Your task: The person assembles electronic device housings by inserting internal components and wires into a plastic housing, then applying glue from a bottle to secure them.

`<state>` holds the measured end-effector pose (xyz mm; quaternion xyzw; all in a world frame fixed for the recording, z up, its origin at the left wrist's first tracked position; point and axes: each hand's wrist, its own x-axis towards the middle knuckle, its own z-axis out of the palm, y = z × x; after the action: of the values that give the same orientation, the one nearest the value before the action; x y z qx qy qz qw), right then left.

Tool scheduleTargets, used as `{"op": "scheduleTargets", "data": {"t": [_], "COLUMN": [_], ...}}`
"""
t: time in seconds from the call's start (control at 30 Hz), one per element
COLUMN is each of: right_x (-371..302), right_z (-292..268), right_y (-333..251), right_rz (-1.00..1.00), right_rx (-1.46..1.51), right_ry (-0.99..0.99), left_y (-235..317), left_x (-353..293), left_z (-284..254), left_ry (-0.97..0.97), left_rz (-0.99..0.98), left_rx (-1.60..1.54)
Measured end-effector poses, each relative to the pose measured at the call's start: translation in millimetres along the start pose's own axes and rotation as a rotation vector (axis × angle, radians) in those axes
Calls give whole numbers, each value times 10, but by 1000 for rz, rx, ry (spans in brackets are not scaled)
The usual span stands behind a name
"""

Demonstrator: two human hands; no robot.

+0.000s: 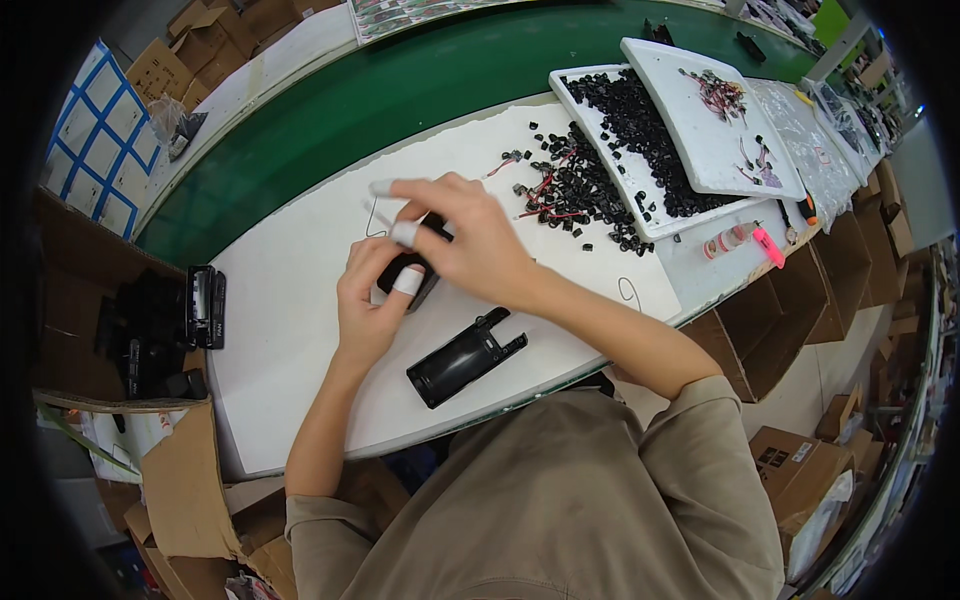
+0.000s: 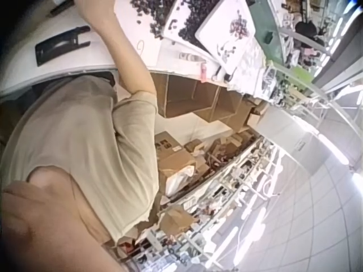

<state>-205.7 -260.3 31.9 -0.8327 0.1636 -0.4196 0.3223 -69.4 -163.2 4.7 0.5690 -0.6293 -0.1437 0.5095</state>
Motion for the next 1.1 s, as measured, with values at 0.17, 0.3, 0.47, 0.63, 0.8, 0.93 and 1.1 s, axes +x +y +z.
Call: {"op": "scheduleTargets", "data": {"t": [0.17,0.3,0.47,0.63,0.8,0.93,1.1], "right_x": [13,-3,5,-1,55,41,11], "right_z": [151,107,17,2,-137,-284,-300], "right_y": [-73,-65,-169,-122,-42,181,247], "right_rz": [150,301,-66,-87,185,456,480], "right_rx": [266,436,105,-101,-58,-25,-153], "right_ry": [-12,-83,-115,-132,-69,-19,-107], "left_y": [-121,-68,-49,-75,-25,40,-14], "left_x": [-28,-26,-22,-8,8,-24,-38], "left_z": [-44,-48,-46,-89,-42,-35,-13], "left_ry": [79,52,90,-6,-9,-153,-137], "left_rz": [-158,-135,-156,-104,-78,-21,27], "left_rx": [-365,-234,-234,46,95,509,568]}}
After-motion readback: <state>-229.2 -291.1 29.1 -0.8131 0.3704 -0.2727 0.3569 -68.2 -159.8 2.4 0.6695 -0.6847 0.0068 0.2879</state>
